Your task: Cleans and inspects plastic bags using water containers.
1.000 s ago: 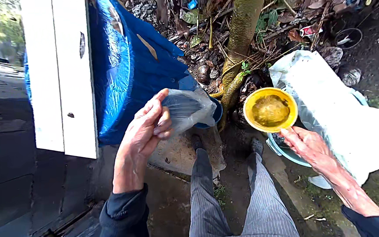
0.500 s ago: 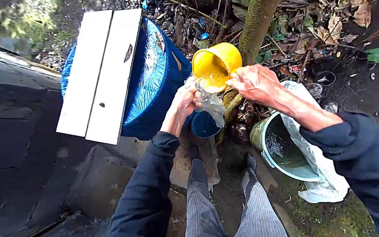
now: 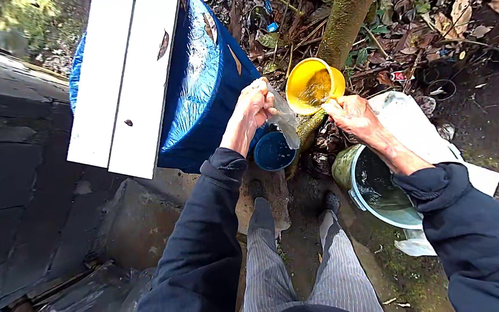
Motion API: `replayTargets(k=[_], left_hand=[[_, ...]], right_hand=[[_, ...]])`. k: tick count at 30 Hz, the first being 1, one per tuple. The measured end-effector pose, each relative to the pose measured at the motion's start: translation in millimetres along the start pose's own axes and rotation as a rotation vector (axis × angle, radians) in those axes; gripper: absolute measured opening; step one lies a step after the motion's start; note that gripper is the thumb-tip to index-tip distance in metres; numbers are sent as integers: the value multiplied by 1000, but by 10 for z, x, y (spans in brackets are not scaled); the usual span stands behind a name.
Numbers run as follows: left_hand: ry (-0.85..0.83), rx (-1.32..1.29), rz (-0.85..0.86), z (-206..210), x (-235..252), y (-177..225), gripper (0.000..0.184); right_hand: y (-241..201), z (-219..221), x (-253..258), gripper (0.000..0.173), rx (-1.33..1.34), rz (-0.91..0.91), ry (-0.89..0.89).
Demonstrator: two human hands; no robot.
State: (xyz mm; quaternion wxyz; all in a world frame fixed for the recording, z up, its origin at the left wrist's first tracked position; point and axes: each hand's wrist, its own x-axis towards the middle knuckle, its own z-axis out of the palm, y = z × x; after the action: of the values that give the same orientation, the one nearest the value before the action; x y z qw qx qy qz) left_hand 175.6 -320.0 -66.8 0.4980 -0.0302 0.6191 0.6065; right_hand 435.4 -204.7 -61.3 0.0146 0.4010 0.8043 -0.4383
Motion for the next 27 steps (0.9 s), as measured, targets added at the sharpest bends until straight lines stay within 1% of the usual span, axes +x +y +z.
replayTargets(k=[1,4,7,9,11,12,15,17,19,21,23,25,26,27], left_hand=[[2,-2,1,5,16,8,20],[11,-2,-6,27,56,-7,17],[32,-1,1,89,72,-4,16],[59,-13,2,116,99,21,18],[96,-33,-3,126,128,62,10],[108,-42,-4,124,149,81,10],[115,-40,5,155,189,102,16],[110,-33,10,170,211,94,20],[83,-39,-1,163,231,67,20],[71,-24,-21,141,251,51,17],[56,-21,-14,89,279,27,14],[75,-23,-15,43,269,-2,12],[84,-28,-25,36,258,-2,13],[90,-33,-33,31,248,-2,15]], right_hand=[[-6,2,-15,45,-23,-18,2],[-227,-113,17,38,-135,-94,0],[-311,-49,538,38,-228,-167,34],[-464,-82,643,37,-267,-198,34],[-620,-142,663,33,-284,-229,51],[-692,-172,676,31,-287,-253,67],[-882,-250,722,24,-326,-331,86],[-979,-279,778,22,-367,-377,86],[-1008,-298,830,22,-411,-399,94],[-965,-340,884,27,-424,-382,120],[-810,-406,942,30,-380,-386,153],[-485,-472,934,31,-300,-404,176],[-263,-504,854,36,-235,-398,161],[-2,-529,696,41,-168,-347,125]])
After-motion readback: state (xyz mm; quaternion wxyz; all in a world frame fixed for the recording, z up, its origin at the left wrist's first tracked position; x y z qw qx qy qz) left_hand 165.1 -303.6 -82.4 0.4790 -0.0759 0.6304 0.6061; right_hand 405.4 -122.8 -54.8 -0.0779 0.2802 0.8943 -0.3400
